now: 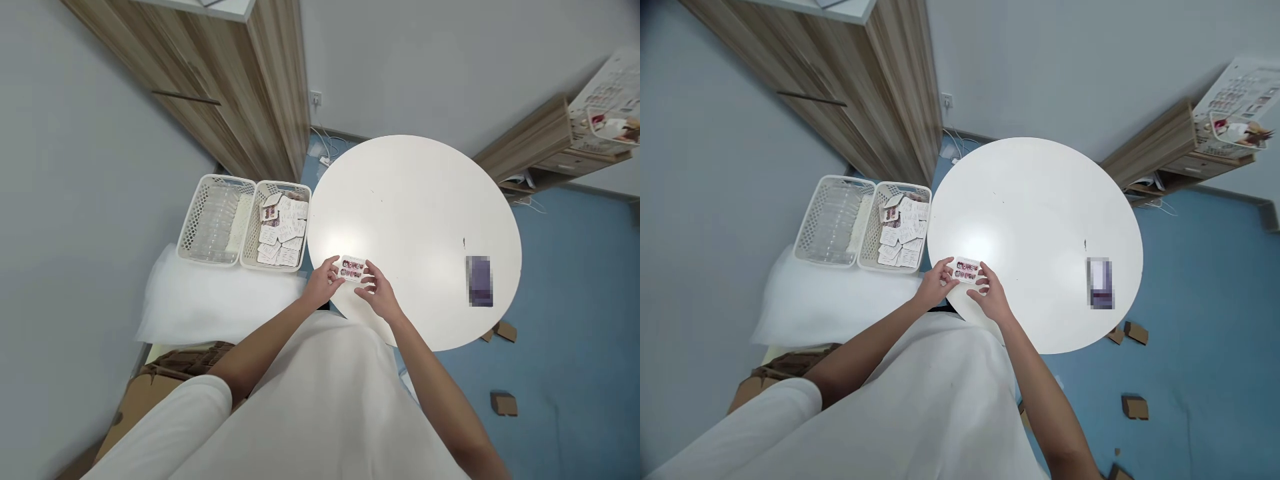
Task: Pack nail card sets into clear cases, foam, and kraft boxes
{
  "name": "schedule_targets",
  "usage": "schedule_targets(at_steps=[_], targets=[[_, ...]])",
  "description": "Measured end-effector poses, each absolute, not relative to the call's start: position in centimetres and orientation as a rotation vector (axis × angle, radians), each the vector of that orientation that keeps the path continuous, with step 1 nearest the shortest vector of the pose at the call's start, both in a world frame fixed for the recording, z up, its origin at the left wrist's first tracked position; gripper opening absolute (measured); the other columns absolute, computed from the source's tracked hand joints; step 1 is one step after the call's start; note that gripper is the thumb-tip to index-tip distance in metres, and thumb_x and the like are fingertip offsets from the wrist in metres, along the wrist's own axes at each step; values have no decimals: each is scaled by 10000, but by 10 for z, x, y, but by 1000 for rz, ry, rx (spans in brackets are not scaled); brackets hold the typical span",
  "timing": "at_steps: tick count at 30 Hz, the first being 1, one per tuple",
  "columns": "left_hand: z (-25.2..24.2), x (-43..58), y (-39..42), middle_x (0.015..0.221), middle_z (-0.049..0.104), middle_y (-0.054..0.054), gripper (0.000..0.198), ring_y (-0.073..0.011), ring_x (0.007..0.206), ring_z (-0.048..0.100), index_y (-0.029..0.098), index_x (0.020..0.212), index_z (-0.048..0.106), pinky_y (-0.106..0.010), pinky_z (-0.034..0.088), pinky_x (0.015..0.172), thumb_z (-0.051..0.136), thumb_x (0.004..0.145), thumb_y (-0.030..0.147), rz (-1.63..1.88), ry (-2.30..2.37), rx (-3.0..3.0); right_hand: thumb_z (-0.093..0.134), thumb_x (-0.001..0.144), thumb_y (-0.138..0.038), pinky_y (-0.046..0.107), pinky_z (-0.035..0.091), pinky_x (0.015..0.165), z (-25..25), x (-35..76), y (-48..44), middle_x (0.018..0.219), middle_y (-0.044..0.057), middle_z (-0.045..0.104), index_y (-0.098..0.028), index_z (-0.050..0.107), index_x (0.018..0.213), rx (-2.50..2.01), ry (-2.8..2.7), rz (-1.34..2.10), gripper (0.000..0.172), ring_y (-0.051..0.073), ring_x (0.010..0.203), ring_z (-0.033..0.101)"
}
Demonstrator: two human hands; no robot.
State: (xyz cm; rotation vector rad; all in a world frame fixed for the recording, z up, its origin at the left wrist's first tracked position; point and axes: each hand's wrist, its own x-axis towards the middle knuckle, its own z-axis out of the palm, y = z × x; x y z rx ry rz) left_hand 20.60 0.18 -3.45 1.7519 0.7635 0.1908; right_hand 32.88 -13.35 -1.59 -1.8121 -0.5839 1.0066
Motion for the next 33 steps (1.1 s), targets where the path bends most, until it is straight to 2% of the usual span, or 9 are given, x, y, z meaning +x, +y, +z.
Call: schedule_targets(at_steps=[3, 6, 10, 17, 28, 31, 33], targets=[[-44, 208, 4, 842, 545, -1, 469, -101, 649, 512, 220, 1172, 460, -262, 444, 710, 585, 720, 238, 255, 873, 1736, 668, 616, -309, 357, 476, 747, -28, 332, -118, 1181, 51, 397, -355, 286, 1303, -1798, -637, 1041, 787, 161, 902, 489], [-54, 210, 9, 911, 549, -30, 444, -128, 716, 517, 212, 1158, 476, -278, 446, 712, 568, 724, 208, 272, 958, 1795, 674, 606, -319, 364, 476, 767, -44, 335, -102, 1185, 51, 368, -362, 285, 1302, -1802, -639, 1080, 798, 181, 962, 468], [-70, 211, 15, 1029, 484, -71, 523, -165, 828, 514, 192, 1216, 432, -308, 450, 743, 567, 711, 185, 205, 1050, 1862, 680, 599, -314, 377, 477, 782, -69, 335, -84, 1152, 56, 367, -338, 275, 1315, -1790, -604, 1158, 823, 194, 980, 462], [-93, 211, 20, 1057, 415, -98, 620, -245, 1040, 442, 143, 1273, 377, -391, 366, 921, 580, 689, 188, 71, 1131, 1947, 670, 597, -301, 377, 478, 765, -98, 329, -68, 1076, 63, 363, -287, 237, 1344, -1844, -631, 1229, 863, 206, 964, 447], [-99, 207, 18, 1139, 383, -133, 669, -248, 1070, 436, 119, 1326, 248, -386, 414, 870, 528, 723, 192, -7, 1067, 1983, 621, 661, -296, 392, 475, 788, -108, 321, -67, 1097, 90, 371, -245, 108, 1378, -1981, -823, 1092, 883, 198, 903, 472], [-97, 201, 15, 1166, 399, -144, 669, -257, 1110, 411, 109, 1330, 225, -394, 402, 888, 512, 732, 196, 16, 1011, 2085, 569, 705, -295, 388, 469, 805, -105, 318, -74, 1149, 103, 372, -237, 117, 1374, -2016, -896, 1030, 809, 205, 958, 475], [-95, 194, 12, 1201, 410, -142, 641, -257, 1138, 393, 117, 1328, 229, -401, 375, 922, 490, 749, 206, 39, 941, 2197, 518, 741, -286, 393, 444, 846, -101, 316, -82, 1168, 107, 392, -222, 201, 1353, -2064, -1003, 945, 692, 217, 1017, 457]])
